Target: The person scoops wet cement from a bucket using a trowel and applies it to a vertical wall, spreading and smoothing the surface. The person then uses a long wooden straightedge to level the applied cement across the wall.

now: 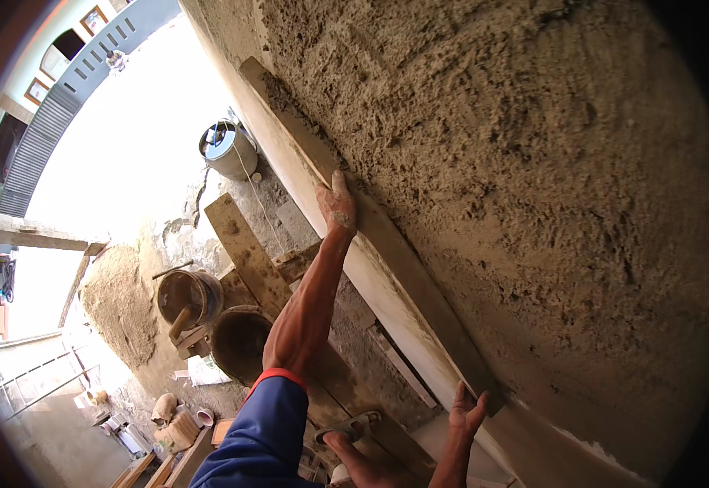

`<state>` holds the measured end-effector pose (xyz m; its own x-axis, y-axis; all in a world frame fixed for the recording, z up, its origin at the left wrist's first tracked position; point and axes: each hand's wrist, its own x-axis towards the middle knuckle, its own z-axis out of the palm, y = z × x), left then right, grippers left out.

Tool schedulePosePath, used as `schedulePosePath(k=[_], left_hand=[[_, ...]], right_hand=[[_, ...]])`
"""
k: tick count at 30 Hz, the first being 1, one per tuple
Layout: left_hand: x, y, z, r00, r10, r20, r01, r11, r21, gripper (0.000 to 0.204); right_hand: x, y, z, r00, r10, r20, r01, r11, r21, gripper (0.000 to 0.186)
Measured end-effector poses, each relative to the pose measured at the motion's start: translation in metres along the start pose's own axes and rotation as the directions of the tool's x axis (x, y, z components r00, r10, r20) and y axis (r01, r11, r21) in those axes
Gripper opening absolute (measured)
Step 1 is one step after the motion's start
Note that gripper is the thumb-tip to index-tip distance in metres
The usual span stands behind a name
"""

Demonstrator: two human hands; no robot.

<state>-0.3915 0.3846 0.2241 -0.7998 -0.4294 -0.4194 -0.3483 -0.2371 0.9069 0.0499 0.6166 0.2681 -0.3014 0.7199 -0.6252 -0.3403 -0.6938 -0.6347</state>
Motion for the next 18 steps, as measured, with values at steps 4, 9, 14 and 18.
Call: schedulePosePath(k=[4,9,14,18], left_hand=[[-0.05,0.026,0.002,0.97,0.235,-0.059,-0.225,0.965,0.132,0.049],[-0.143,0.097,0.001,0.994,0.096,0.044,-0.101,0.988,0.117,0.049],[-0.151,0.114,0.008,0.997,0.069,0.039,-0.076,0.974,0.215,0.05],[-0.053,0.094,0.004,0.999,0.048,-0.013,-0.045,0.989,0.14,0.054]], right_hand=[[-0.024,-0.064,-0.012,0.999,0.034,-0.008,-0.033,0.998,0.053,0.049],[-0.077,-0.148,0.005,0.999,-0.001,-0.047,0.002,1.0,0.022,0.047],[-0.077,-0.157,0.0,0.995,-0.039,-0.095,0.037,0.999,-0.019,0.051],[-0.095,-0.106,0.062,0.999,-0.019,-0.034,0.017,0.998,-0.056,0.052]])
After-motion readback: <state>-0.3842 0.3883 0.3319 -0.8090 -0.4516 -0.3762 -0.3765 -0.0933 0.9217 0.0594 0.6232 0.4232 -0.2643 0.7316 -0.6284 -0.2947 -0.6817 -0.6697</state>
